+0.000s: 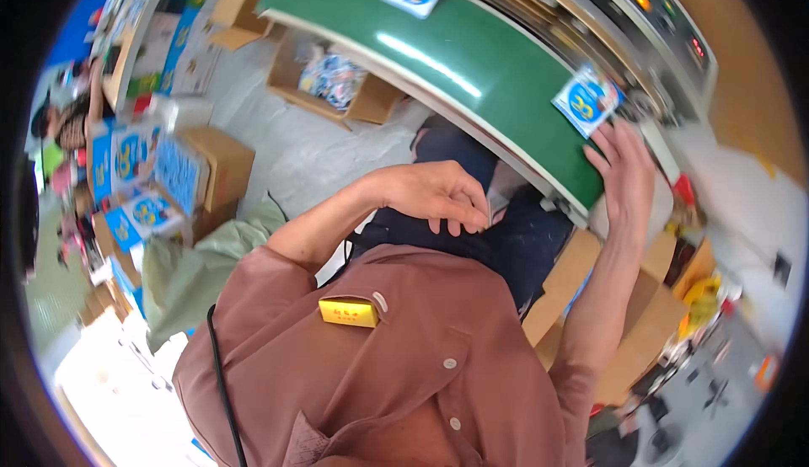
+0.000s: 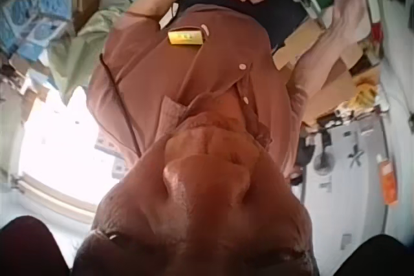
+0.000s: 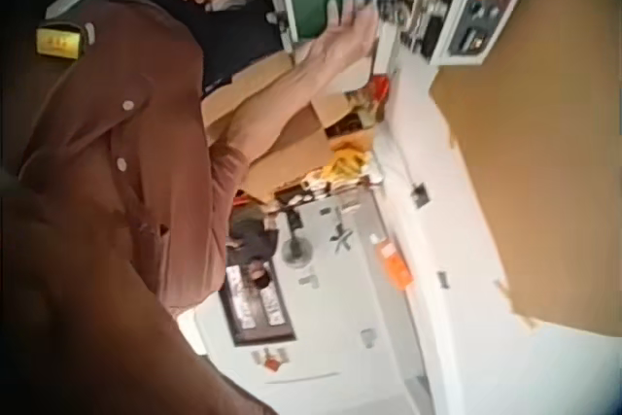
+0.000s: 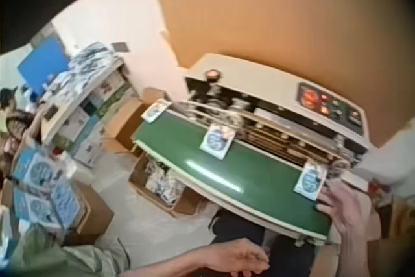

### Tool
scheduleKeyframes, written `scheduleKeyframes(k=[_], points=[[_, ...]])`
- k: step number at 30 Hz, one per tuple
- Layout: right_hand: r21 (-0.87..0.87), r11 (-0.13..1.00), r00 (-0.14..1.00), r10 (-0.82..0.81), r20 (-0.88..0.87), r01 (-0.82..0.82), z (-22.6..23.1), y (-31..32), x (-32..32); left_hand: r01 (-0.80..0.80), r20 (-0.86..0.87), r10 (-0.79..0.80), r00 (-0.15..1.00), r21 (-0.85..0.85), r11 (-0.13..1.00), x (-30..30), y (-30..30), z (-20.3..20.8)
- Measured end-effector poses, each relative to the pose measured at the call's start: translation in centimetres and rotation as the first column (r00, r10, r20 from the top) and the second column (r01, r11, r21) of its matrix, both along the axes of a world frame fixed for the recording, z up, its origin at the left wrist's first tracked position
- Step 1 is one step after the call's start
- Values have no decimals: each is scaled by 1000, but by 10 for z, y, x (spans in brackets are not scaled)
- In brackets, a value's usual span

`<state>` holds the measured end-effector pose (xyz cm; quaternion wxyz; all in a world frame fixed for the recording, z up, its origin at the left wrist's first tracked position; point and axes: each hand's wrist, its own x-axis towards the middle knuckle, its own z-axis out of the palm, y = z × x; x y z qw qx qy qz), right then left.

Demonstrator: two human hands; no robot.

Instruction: Counting and packing small packets into cardboard boxes at a conveyor belt.

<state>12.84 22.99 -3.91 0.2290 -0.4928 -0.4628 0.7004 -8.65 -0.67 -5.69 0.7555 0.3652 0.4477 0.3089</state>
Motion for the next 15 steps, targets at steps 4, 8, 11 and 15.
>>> scheduleKeyframes(k=[4,8,11,15], points=[[179,975,989,-141,45,131,-5,-29,18,-167,-48,164,985,-69,984,-27,-55,-37],[276,957,985,-127,116,91,-2,-65,40,-512,-160,491,856,-138,848,-61,-109,-122],[313,949,988,-83,132,38,12,-101,21,-821,-389,742,546,-69,567,-97,-140,-209],[306,880,908,261,329,-364,14,-154,-23,-916,-621,781,66,273,294,-168,-148,-287]])
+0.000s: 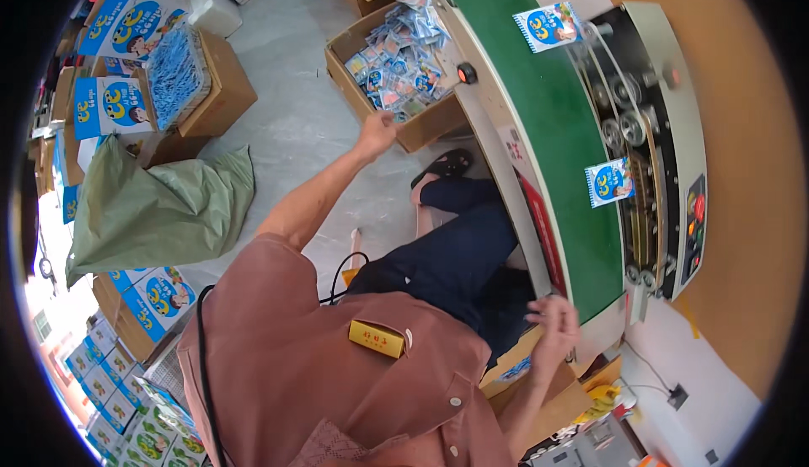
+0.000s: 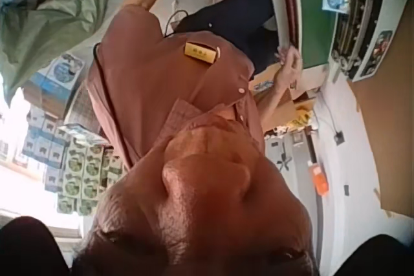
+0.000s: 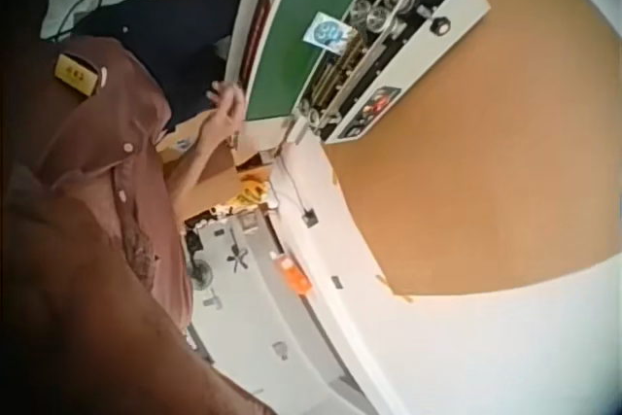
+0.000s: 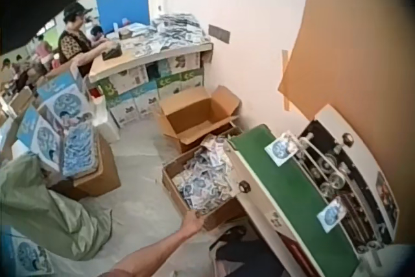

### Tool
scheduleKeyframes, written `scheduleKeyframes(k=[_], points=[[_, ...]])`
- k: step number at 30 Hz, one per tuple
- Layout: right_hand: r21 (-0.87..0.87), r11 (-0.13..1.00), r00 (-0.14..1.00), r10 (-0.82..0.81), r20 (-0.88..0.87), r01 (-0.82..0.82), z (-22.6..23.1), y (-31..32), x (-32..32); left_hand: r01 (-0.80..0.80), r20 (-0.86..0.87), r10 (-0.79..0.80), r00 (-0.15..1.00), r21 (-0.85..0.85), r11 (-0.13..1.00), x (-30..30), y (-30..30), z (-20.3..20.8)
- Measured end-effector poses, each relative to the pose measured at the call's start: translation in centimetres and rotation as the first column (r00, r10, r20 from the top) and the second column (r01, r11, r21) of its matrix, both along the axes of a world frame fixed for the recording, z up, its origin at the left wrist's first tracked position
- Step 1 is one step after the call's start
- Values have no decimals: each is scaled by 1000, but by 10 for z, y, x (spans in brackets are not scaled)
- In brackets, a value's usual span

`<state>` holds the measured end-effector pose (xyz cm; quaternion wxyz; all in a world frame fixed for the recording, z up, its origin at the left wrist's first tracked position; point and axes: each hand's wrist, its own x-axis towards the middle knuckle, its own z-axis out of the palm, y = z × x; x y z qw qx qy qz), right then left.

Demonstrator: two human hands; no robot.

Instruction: Counting and packing small packets into cardboard boxes at a conveyor belt.

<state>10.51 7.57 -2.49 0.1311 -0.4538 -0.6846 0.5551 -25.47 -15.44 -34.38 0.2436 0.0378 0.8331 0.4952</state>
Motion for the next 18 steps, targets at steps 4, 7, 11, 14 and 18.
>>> scheduleKeyframes(k=[4,7,11,14,18], points=[[60,917,906,378,193,-395,-29,-45,-55,-183,-373,144,917,-69,981,-89,28,6],[274,756,803,538,257,-594,-52,-61,-104,-112,-497,40,867,-117,987,-144,54,5],[362,616,711,655,258,-699,-84,-53,-137,36,-507,-145,850,-219,975,-179,105,35],[370,580,685,660,309,-726,-100,-44,-146,116,-485,-254,837,-297,948,-206,135,31],[327,722,793,558,245,-609,-131,-42,-145,142,-579,-392,715,-429,892,-248,159,-16]])
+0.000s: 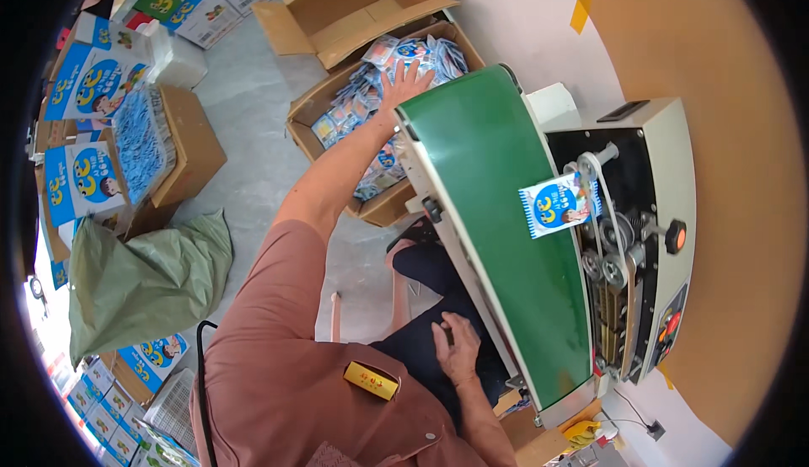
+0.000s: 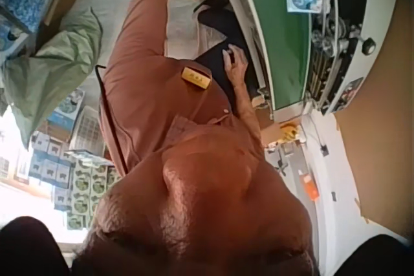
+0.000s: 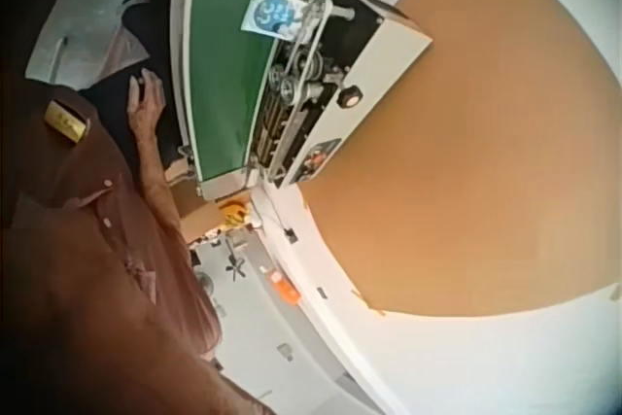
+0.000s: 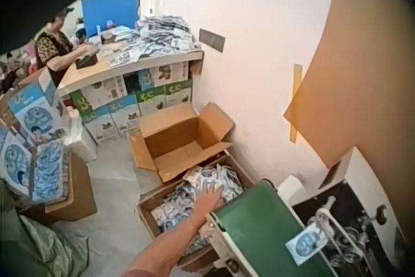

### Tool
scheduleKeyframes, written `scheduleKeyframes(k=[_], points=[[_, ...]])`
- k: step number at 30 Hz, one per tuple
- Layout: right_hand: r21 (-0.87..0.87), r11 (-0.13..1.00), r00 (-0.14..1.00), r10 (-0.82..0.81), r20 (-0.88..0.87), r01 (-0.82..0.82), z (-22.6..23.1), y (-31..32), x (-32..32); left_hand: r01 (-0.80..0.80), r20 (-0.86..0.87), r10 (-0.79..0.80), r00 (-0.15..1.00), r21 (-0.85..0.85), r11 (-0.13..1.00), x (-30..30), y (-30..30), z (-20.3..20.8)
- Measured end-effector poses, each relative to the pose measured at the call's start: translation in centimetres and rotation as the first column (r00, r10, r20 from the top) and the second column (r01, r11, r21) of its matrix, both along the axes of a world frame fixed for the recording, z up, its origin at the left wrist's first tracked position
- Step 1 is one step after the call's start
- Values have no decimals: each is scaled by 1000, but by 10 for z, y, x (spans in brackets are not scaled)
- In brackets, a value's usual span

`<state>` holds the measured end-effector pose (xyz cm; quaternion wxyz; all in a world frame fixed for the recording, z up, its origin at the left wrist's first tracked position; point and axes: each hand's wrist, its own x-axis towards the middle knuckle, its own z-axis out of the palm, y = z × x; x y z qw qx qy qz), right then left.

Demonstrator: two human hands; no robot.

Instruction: Counting and packing small packets into cardboard boxes at a conveyor belt.

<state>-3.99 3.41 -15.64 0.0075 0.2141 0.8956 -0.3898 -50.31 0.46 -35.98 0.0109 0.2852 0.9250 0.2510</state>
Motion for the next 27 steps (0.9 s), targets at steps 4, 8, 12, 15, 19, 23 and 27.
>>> scheduleKeyframes(k=[4,8,12,15,19,23,27], points=[[37,999,1000,-4,26,3,-10,0,-1,97,-196,-137,971,-199,975,-16,37,-20],[24,999,997,26,73,-28,-16,3,-5,91,-60,-118,991,-341,936,-33,49,-45],[40,998,999,41,13,-42,-20,8,-3,114,102,-69,992,-542,833,-33,68,-28],[35,998,998,49,38,-51,-23,10,-7,103,148,-26,989,-544,833,-21,39,-45],[42,998,999,48,15,-48,-23,9,-10,55,212,53,976,-473,879,2,-46,-70],[-9,999,999,32,23,-32,-20,4,-3,105,189,67,980,-769,631,39,-149,-120],[-14,999,999,49,16,-49,-20,4,-2,70,387,103,916,-409,910,56,-157,-103]])
